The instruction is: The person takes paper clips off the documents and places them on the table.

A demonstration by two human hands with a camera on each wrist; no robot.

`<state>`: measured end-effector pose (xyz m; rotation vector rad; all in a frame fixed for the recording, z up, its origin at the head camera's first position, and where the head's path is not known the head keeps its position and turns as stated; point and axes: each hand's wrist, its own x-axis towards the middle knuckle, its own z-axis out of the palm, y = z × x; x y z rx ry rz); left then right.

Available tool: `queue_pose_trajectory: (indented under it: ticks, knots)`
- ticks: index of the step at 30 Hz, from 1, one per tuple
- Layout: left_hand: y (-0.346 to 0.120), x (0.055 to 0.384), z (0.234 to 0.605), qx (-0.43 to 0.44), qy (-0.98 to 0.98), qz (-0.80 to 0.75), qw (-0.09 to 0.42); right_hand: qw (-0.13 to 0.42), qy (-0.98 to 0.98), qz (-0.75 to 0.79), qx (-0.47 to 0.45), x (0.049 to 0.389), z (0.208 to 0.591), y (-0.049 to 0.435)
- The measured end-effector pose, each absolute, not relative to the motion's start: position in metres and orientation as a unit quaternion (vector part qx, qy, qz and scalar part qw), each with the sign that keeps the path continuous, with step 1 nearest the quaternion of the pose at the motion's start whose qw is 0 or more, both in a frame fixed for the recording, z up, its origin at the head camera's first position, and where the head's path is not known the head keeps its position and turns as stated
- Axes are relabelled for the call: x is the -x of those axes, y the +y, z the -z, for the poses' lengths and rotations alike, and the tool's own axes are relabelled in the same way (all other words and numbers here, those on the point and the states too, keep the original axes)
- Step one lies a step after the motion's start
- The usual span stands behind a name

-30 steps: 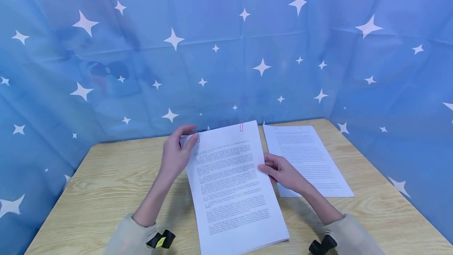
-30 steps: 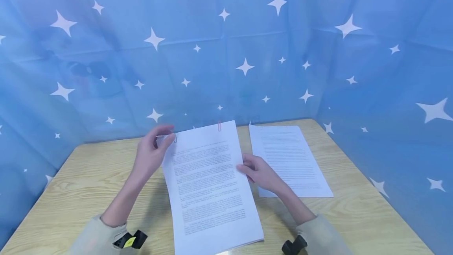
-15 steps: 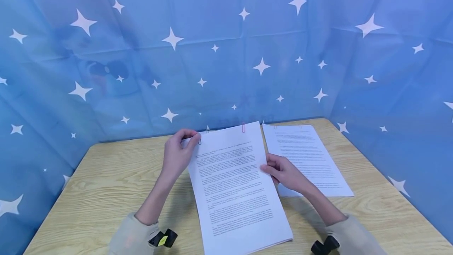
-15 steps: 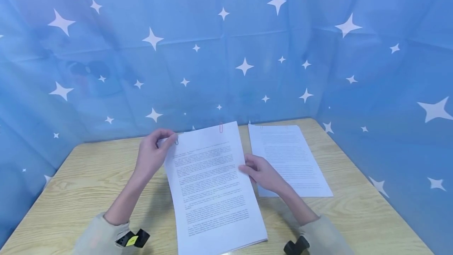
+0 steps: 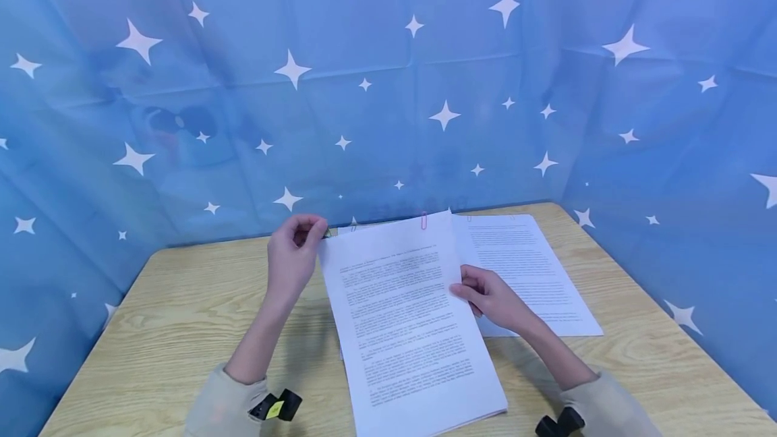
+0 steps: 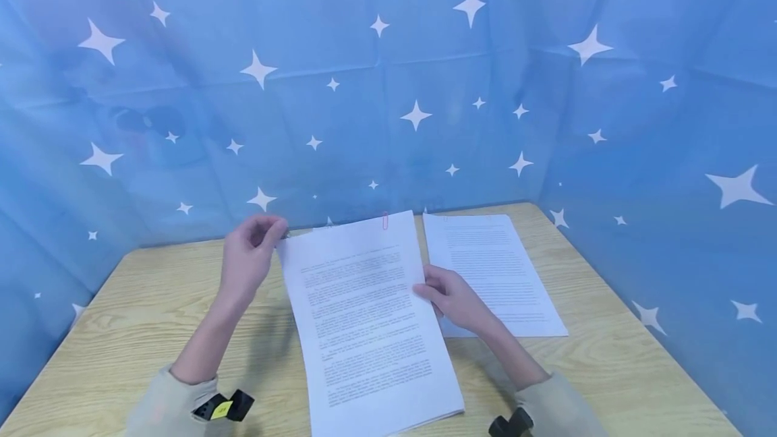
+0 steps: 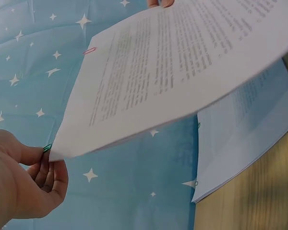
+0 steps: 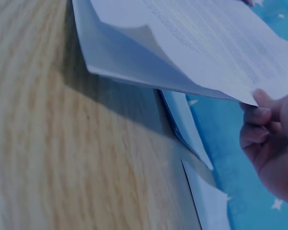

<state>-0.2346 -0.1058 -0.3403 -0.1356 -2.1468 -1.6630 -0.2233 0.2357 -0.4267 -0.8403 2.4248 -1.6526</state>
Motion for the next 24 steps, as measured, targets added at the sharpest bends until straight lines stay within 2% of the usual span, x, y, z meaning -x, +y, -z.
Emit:
queue_pose_trajectory:
  ticks: [11,24]
  knots:
    - [-0.124,0.226,0.339,0.054,-0.752,0.629,0.189,0.011,0.801,0.542,0.252,0.227,0.429,0.246]
    - [-0.147,0.215,0.357,0.052,-0.818,0.553,0.15,-0.004,0.802,0.548,0.237,0.229,0.427,0.256]
